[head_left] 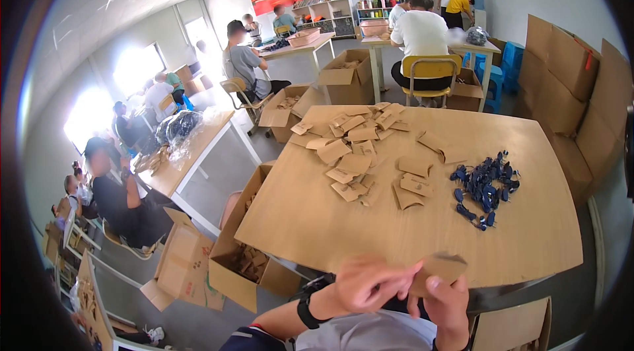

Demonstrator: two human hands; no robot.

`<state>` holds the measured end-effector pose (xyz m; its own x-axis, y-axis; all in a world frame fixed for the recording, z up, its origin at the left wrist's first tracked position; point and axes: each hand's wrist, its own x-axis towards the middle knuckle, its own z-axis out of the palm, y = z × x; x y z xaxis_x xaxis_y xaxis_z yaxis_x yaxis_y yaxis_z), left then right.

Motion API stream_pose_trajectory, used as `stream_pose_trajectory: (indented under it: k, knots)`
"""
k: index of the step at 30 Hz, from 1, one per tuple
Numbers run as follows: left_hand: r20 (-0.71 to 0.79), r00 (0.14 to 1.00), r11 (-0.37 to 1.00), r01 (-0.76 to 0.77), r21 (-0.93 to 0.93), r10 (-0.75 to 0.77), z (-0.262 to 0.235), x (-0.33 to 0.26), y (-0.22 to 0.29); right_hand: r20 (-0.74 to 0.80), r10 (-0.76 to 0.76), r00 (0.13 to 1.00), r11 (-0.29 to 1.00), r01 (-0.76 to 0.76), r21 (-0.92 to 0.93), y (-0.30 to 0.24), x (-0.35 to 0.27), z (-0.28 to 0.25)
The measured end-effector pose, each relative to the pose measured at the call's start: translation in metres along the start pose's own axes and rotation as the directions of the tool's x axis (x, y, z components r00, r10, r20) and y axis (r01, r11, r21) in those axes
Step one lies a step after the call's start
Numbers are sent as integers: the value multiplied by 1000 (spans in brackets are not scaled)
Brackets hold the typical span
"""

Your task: Placing blue power adapters into small cardboard sleeves/boxes.

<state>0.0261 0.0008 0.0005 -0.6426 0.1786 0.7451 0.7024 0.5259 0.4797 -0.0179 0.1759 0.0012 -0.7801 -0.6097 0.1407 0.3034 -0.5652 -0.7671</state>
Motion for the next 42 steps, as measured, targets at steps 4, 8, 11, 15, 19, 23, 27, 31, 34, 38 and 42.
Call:
stream_pose_trajectory:
  k: [4,8,11,15,19,23,27,31,34,38,42]
  knots:
    - [125,990,998,-64,3,63,-20,53,4,120,194,974,974,-176,-145,0,-1,-7]
    - [418,908,986,38,-164,35,-30,57,-6,129,224,966,956,-192,-222,-4,-3,-7]
    - [490,872,985,91,-146,-8,-28,51,-6,122,246,962,955,-219,-199,-1,-7,-7]
    - [387,906,916,291,-277,-171,-17,37,-13,-21,-149,989,693,89,-715,5,-1,4]
    - [350,893,852,403,-336,-284,-2,19,-28,132,-307,942,338,237,-911,1,6,3]
    - [398,875,587,481,-652,-275,23,11,-28,345,-82,935,305,353,-885,-12,4,-11]
    - [578,764,281,644,-711,-287,32,7,-18,220,15,975,459,189,-868,-16,-3,-10]
    - [-13,999,981,30,-189,-33,24,12,-15,-62,111,992,925,-126,-359,3,-11,-27]
    - [230,948,932,-275,234,221,23,11,-10,-153,42,987,949,-87,-304,14,-10,-21]
    - [269,949,897,-254,360,161,27,12,-5,-192,-86,978,961,30,-275,25,-5,-15]
    - [300,942,929,-239,282,151,21,22,-1,-310,-221,925,945,124,-303,24,-2,-6]
